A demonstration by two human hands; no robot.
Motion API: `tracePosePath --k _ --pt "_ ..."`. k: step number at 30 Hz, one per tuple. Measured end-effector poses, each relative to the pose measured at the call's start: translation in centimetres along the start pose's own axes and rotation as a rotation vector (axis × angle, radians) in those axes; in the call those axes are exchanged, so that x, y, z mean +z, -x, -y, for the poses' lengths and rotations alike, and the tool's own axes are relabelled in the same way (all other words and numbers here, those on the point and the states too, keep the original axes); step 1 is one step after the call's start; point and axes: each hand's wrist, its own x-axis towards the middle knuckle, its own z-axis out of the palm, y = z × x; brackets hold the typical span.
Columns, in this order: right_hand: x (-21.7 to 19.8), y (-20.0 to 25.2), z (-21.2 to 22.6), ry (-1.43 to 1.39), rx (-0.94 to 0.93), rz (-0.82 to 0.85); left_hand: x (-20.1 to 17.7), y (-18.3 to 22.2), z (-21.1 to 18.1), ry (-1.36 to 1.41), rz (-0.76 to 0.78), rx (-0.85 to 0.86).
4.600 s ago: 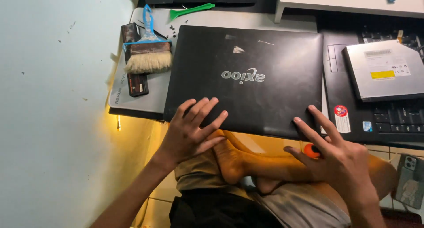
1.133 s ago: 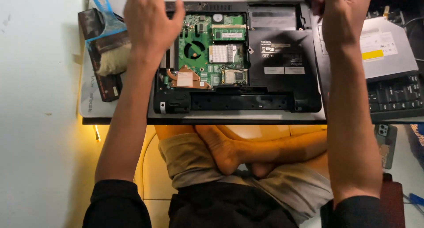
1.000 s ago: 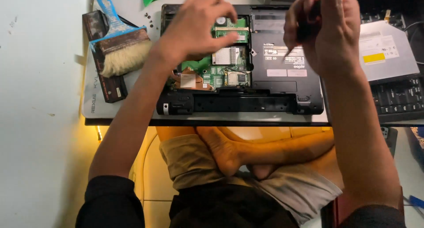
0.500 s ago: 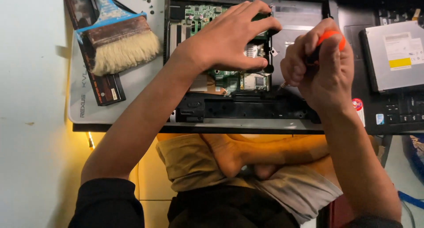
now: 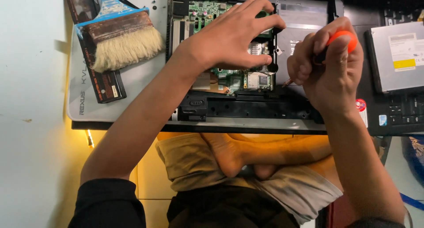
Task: Disassembling a laptop to remove the screen assembly, including unscrewing hinges and disconnecting cables.
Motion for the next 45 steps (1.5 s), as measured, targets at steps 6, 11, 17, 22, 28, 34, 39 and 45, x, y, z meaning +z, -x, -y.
tracePosePath --k 6,11,17,22,28,34,39,45 --pt "0.0 0.3 1.6 0.148 -0.04 0.07 -0.5 0.1 -0.2 0.052 -0.004 0.001" --pt "-0.7 -0.7 7.4 1.504 -0.236 0.45 -0.8 0.2 -0.4 0.064 0.01 -0.023" --pt "0.8 -2.4 11.2 2.03 0.128 0.587 -0.7 0.0 -0.5 0.018 0.041 -0.045" --pt "2.8 -4.4 11.5 2.23 0.396 0.703 -0.8 0.0 -0.3 0.051 0.045 -0.029" --pt "2.9 -5.4 11.8 1.949 0.411 0.813 -1.0 0.0 -0.1 0.092 0.029 -0.02" --pt "4.1 -5.7 12.7 1.953 0.518 0.771 -1.2 -0.1 0.0 0.117 0.035 -0.017" --pt "2.8 -5.1 12.2 1.638 0.288 0.884 -1.0 -0.2 0.4 0.124 0.033 -0.038" --pt "3.8 -4.5 12.1 2.045 0.282 0.594 -0.8 -0.6 0.9 0.148 0.017 0.002"
